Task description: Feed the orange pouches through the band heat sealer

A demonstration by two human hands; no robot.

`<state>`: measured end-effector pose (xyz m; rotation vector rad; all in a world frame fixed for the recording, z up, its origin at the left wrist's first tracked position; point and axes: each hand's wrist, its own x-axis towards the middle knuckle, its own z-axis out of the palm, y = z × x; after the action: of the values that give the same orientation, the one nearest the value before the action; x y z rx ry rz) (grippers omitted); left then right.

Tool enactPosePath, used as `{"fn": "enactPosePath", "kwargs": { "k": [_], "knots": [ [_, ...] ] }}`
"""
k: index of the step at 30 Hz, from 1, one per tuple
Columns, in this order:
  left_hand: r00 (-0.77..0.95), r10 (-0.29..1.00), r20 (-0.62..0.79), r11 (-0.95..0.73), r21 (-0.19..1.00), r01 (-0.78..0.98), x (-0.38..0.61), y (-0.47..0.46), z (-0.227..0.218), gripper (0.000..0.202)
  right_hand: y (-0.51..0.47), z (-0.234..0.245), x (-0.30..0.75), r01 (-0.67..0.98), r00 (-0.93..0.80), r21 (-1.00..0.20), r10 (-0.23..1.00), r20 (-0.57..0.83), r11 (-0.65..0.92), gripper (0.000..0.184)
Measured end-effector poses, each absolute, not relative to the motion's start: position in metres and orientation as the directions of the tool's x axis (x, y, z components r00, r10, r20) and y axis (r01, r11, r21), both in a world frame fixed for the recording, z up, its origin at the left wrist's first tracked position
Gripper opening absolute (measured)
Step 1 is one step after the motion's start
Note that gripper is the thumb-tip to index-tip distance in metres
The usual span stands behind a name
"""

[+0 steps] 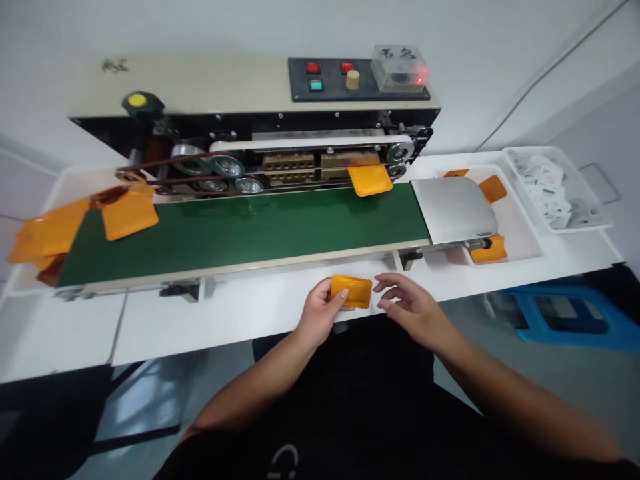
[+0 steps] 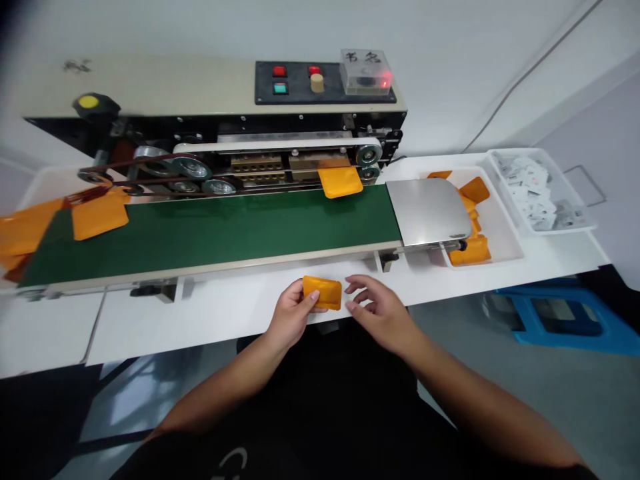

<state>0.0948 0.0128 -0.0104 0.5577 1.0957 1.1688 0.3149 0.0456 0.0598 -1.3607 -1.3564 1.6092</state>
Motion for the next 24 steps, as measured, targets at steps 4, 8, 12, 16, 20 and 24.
{"fn": "enactPosePath", "kwargs": {
  "k": [4, 8, 12, 16, 20, 24],
  "knots": [
    [0.041, 0.94, -0.338, 0.322, 0.846, -0.426, 0.106, 0.01, -0.004, 0.051, 0.027, 0.035, 0.301, 0.192, -0.368, -0.942, 0.87, -0.329, -0.275, 0.035],
    [0.007, 0.96, -0.279, 0.262, 0.894, -0.363, 0.111, 0.01, 0.004, 0.046, 0.025, 0.026, 0.298, 0.141, -0.295, -0.943, 0.896, -0.331, -0.302, 0.025],
    [0.003, 0.969, -0.247, 0.231, 0.902, -0.365, 0.113, 0.013, 0.013, 0.045, 0.028, 0.03, 0.3, 0.021, -0.204, -0.94, 0.919, -0.339, -0.342, 0.033],
    [0.018, 0.969, -0.246, 0.236, 0.905, -0.355, 0.114, 0.017, 0.019, 0.045, 0.03, 0.039, 0.298, -0.086, -0.172, -0.932, 0.926, -0.335, -0.353, 0.034],
    [-0.01, 0.969, -0.248, 0.225, 0.896, -0.382, 0.115, 0.02, 0.024, 0.045, 0.032, 0.046, 0.297, -0.163, -0.135, -0.924, 0.936, -0.326, -0.345, 0.033],
    [-0.055, 0.953, -0.298, 0.237, 0.846, -0.477, 0.119, 0.022, 0.028, 0.048, 0.029, 0.046, 0.288, -0.246, -0.084, -0.903, 0.936, -0.342, -0.352, 0.038]
  ]
}}
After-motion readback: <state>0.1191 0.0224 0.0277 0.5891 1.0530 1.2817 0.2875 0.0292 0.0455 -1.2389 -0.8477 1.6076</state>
